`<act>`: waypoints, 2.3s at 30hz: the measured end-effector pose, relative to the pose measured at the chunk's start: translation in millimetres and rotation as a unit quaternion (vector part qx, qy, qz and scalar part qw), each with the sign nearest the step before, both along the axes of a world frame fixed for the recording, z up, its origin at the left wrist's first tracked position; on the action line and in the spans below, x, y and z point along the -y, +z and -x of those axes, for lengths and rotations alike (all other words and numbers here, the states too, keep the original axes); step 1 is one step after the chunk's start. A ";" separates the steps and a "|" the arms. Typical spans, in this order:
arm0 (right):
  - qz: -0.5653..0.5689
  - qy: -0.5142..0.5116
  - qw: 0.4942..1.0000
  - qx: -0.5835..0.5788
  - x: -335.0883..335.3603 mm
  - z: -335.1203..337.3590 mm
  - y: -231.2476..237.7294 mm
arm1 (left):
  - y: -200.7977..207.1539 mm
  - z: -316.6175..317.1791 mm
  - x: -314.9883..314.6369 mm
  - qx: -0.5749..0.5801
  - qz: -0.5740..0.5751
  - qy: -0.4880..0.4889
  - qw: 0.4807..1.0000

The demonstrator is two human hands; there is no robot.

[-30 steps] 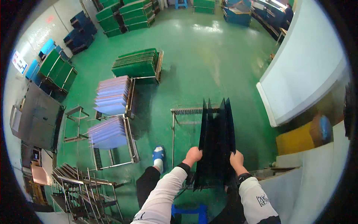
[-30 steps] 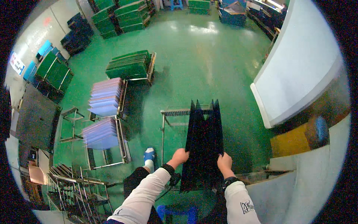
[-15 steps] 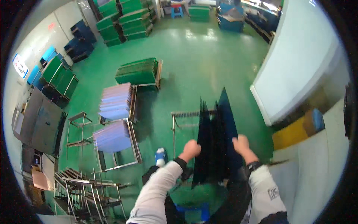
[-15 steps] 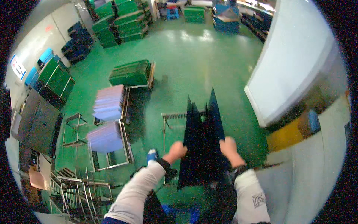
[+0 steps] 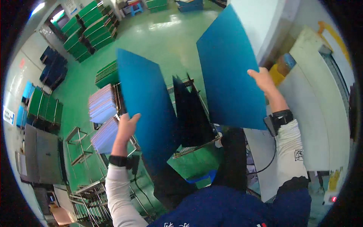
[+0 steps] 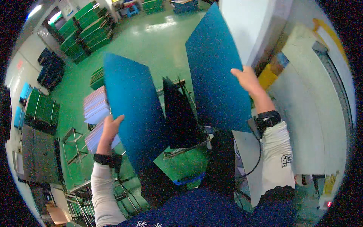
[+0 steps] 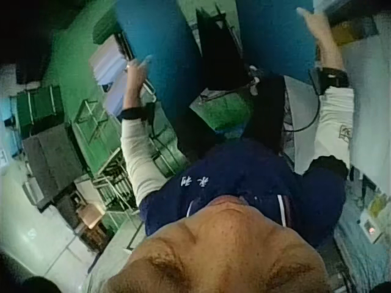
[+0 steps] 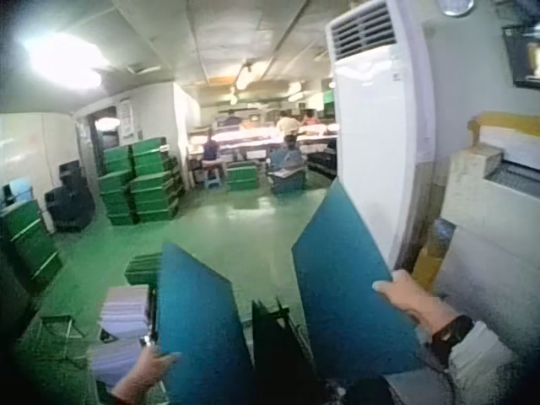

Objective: The recorder picks up large blue sheets of material from a rack and feeds them into a processing machine.

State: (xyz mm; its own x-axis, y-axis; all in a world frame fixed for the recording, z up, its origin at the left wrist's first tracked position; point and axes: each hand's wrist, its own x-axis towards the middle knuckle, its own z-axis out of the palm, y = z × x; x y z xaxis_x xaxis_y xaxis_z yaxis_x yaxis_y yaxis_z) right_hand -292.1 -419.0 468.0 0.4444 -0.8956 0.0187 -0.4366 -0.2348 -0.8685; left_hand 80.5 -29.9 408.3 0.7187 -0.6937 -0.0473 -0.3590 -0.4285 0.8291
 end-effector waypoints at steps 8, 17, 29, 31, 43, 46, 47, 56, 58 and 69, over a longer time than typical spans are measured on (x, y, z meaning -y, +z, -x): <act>-0.035 -0.205 0.945 0.252 -31.6 194.7 89.9 | 72.1 33.8 -62.4 -0.046 0.131 0.114 0.984; -0.015 -0.170 0.806 0.567 -79.2 331.4 92.6 | 62.7 88.3 0.8 -0.248 0.291 0.042 0.923; 0.041 -0.337 0.711 0.616 -96.3 392.3 77.1 | -16.8 171.3 65.0 -0.439 0.291 -0.039 0.849; 0.052 -0.348 0.722 0.596 -95.1 388.3 75.0 | -19.8 182.8 67.4 -0.449 0.298 -0.047 0.841; -0.024 -0.265 0.805 0.530 -81.1 368.5 102.2 | -26.6 259.6 105.3 -0.523 0.124 -0.113 0.836; -0.022 -0.260 0.800 0.540 -66.9 372.8 105.0 | -45.8 288.9 115.3 -0.524 0.064 -0.160 0.834; -0.018 -0.258 0.800 0.541 -61.0 376.2 107.4 | -58.2 295.4 119.1 -0.528 0.048 -0.178 0.829; -0.036 -0.293 0.778 0.554 -7.2 385.3 110.5 | -124.5 362.4 144.4 -0.589 -0.110 -0.217 0.771; -0.038 -0.298 0.782 0.546 2.9 383.0 116.3 | -136.2 367.3 147.9 -0.619 -0.125 -0.202 0.748; -0.032 -0.300 0.785 0.541 35.7 390.1 115.3 | -131.4 398.2 144.5 -0.605 -0.207 -0.222 0.736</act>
